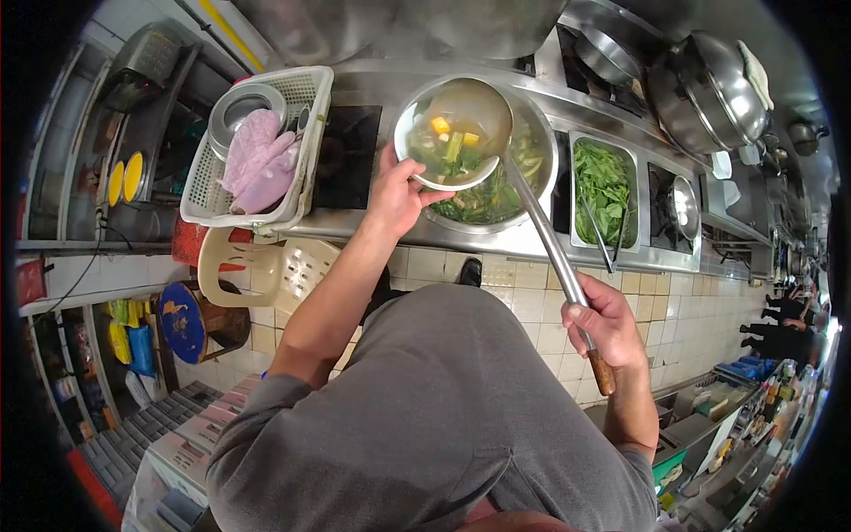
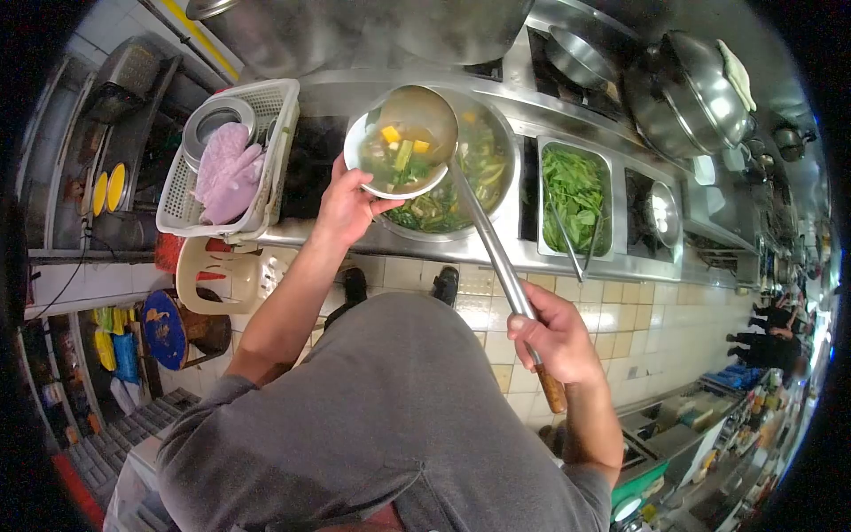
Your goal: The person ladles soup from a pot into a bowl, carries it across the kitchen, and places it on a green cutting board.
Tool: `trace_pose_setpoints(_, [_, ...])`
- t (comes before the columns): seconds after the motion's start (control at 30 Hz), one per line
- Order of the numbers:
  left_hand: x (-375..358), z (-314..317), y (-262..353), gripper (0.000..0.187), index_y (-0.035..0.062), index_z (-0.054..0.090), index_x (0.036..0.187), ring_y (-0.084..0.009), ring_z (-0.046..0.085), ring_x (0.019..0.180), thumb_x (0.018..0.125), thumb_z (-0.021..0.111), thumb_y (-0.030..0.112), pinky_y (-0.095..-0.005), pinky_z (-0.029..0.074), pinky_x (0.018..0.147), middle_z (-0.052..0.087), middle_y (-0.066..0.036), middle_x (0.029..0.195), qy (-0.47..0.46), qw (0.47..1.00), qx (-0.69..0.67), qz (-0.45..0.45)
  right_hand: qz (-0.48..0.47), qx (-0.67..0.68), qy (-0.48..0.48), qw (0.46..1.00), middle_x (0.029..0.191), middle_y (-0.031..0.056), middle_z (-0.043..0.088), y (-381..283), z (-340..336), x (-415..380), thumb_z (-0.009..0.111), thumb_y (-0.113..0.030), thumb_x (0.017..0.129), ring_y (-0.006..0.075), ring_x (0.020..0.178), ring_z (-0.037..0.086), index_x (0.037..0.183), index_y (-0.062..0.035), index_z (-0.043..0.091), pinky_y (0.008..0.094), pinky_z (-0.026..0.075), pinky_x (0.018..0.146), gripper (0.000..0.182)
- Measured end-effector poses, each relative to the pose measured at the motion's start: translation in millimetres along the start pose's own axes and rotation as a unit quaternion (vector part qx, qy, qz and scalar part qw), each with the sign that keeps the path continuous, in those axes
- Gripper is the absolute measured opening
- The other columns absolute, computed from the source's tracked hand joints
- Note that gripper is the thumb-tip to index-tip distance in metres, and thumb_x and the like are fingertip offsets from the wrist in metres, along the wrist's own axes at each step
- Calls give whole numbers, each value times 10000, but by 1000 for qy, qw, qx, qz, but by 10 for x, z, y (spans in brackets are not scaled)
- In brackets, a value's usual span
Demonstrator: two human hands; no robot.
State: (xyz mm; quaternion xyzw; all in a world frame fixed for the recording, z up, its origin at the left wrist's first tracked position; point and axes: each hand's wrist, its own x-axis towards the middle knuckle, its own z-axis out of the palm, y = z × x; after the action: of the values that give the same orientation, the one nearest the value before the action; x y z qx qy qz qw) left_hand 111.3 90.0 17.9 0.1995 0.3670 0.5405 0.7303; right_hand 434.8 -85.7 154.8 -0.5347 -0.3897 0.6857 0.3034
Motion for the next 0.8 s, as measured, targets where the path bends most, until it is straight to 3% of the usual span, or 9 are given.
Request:
trace_pose_setpoints(0.1, [-19, -42, -4, 694, 164, 267, 1573, -408, 617, 1307, 938, 511, 28, -649, 667, 895, 459, -189, 1497, -3, 1000, -2, 5, 6, 28, -8, 1000, 831, 34, 634, -2, -66, -29, 626, -22, 1029, 99, 509, 537, 1576, 19, 491, 257, 431, 452, 565])
trace_pose_setpoints(0.2, [-4, -79, -33, 679, 157, 281, 1564, -417, 620, 1308, 938, 512, 33, -650, 666, 897, 462, -196, 1498, -21, 1000, -1, 11, -9, -34, -10, 999, 816, 42, 638, 6, -35, -43, 679, -111, 1030, 89, 491, 524, 1580, 22, 478, 240, 419, 441, 600])
trace_pose_setpoints(0.3, [-11, -75, -46, 680, 152, 280, 1568, -423, 629, 1299, 938, 508, 33, -645, 669, 893, 464, -201, 1501, -26, 1000, -3, 9, -17, -82, 8, 996, 822, 22, 636, -14, -27, -71, 688, -57, 1008, 74, 518, 520, 1579, 10, 494, 227, 422, 474, 607])
trace_pose_setpoints(0.4, [-10, -103, -62, 694, 150, 271, 1580, -425, 644, 1280, 937, 502, 27, -635, 675, 884, 465, -202, 1505, -34, 999, -5, 6, -97, -304, 57, 946, 797, 69, 623, 14, -61, -43, 691, -31, 989, 144, 611, 582, 1564, 11, 512, 312, 492, 583, 604])
trace_pose_setpoints(0.5, [-30, -80, -62, 714, 151, 259, 1593, -427, 656, 1262, 934, 501, 20, -624, 682, 868, 467, -202, 1506, -48, 999, 0, 11, -118, -418, 81, 897, 805, 151, 642, -70, -56, 8, 724, -73, 971, 232, 678, 653, 1536, 27, 523, 383, 535, 655, 608])
trace_pose_setpoints(0.6, [-67, -15, -67, 729, 152, 250, 1598, -419, 661, 1252, 930, 507, 12, -612, 687, 846, 467, -196, 1505, -41, 999, 5, 26, -159, -465, 94, 866, 815, 205, 652, -39, -18, 71, 726, -93, 967, 306, 714, 687, 1533, 27, 518, 420, 549, 689, 615])
trace_pose_setpoints(0.7, [-86, 66, -128, 749, 156, 232, 1597, -399, 652, 1258, 924, 520, 1, -604, 683, 850, 465, -188, 1501, 3, 999, 2, 52, -110, -451, 80, 882, 827, 227, 670, 100, 58, 115, 717, -106, 973, 349, 727, 696, 1560, 30, 475, 442, 560, 717, 649])
trace_pose_setpoints(0.73, [-76, 79, -145, 757, 159, 223, 1597, -392, 648, 1261, 922, 522, -4, -603, 680, 856, 462, -185, 1501, 20, 998, -1, 54, -114, -427, 54, 895, 790, 168, 662, 142, 78, 131, 675, -100, 1009, 276, 674, 681, 1583, 18, 445, 397, 556, 659, 630])
trace_pose_setpoints(0.8, [-73, 98, -164, 767, 166, 205, 1596, -382, 639, 1270, 921, 525, -11, -605, 674, 871, 455, -182, 1500, 37, 997, -4, 64, -26, -293, 29, 955, 795, 115, 651, 80, 178, 100, 638, -88, 1037, 209, 625, 649, 1585, 9, 448, 345, 532, 604, 588])
